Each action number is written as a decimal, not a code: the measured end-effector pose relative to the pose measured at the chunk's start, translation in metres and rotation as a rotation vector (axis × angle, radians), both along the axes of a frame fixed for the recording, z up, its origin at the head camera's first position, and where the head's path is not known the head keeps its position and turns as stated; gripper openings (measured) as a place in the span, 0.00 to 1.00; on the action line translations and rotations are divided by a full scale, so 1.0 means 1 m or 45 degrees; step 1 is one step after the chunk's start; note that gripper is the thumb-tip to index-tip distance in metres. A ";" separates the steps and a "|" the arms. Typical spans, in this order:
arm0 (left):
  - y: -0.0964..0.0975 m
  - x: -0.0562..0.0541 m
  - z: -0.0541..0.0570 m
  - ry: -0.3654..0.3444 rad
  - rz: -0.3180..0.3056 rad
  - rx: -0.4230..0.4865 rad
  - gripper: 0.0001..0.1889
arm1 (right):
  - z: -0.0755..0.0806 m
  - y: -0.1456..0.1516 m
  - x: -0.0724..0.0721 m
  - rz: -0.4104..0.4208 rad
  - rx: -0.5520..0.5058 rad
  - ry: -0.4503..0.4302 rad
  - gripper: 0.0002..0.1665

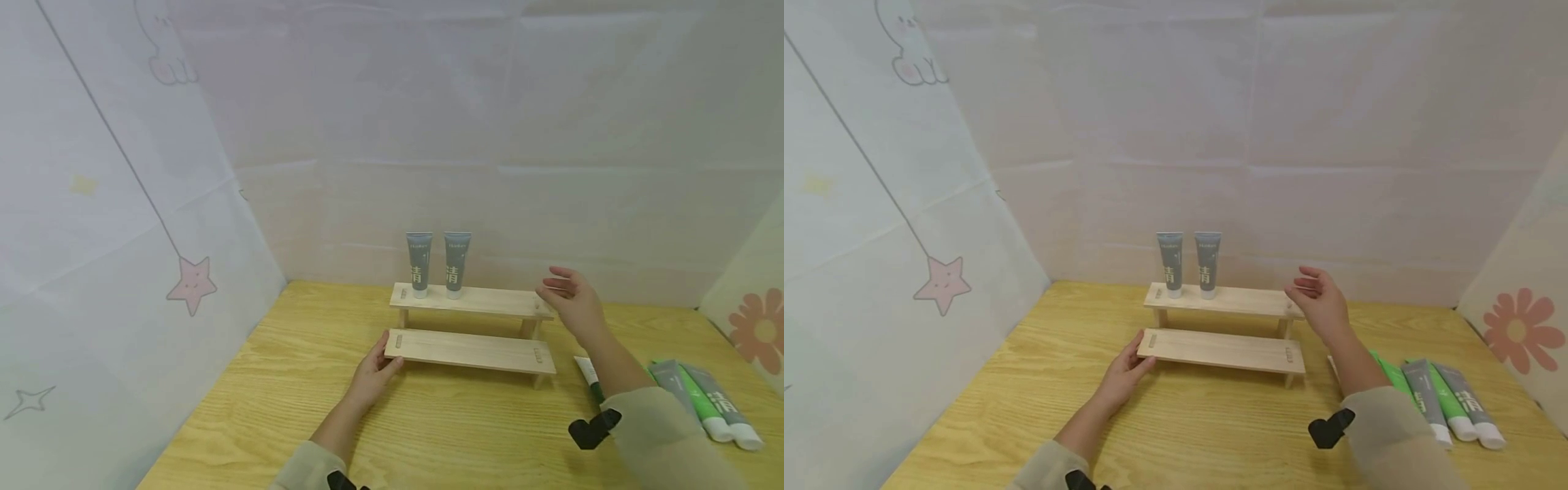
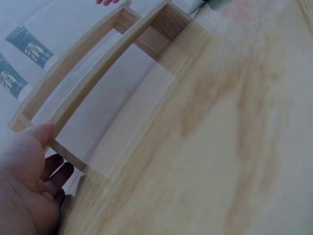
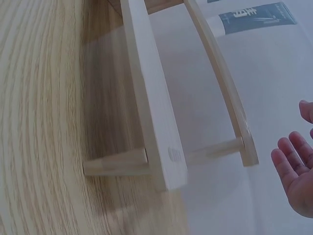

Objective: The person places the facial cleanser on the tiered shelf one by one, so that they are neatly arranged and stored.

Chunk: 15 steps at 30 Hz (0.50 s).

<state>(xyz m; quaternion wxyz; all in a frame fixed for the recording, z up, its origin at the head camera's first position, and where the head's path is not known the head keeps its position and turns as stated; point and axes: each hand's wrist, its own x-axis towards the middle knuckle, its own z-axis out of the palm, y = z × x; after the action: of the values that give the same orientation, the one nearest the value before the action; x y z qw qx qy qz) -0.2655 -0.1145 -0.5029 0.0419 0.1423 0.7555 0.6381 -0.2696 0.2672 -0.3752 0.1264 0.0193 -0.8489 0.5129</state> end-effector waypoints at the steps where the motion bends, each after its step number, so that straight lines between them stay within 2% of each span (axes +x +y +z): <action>1: 0.000 0.000 0.000 0.006 0.001 0.000 0.39 | 0.000 0.003 0.001 -0.005 0.001 0.003 0.41; 8: 0.001 0.001 0.003 0.003 0.011 -0.021 0.39 | -0.002 0.024 0.012 -0.039 -0.018 0.017 0.40; 15: 0.001 0.004 0.005 0.005 0.012 -0.004 0.38 | -0.006 0.044 0.025 -0.090 -0.045 0.027 0.33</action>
<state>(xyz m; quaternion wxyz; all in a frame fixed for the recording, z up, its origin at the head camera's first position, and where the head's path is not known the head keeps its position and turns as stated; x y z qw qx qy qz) -0.2619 -0.1132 -0.4981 0.0375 0.1401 0.7573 0.6368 -0.2446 0.3112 -0.3812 0.1538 -0.0076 -0.8384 0.5229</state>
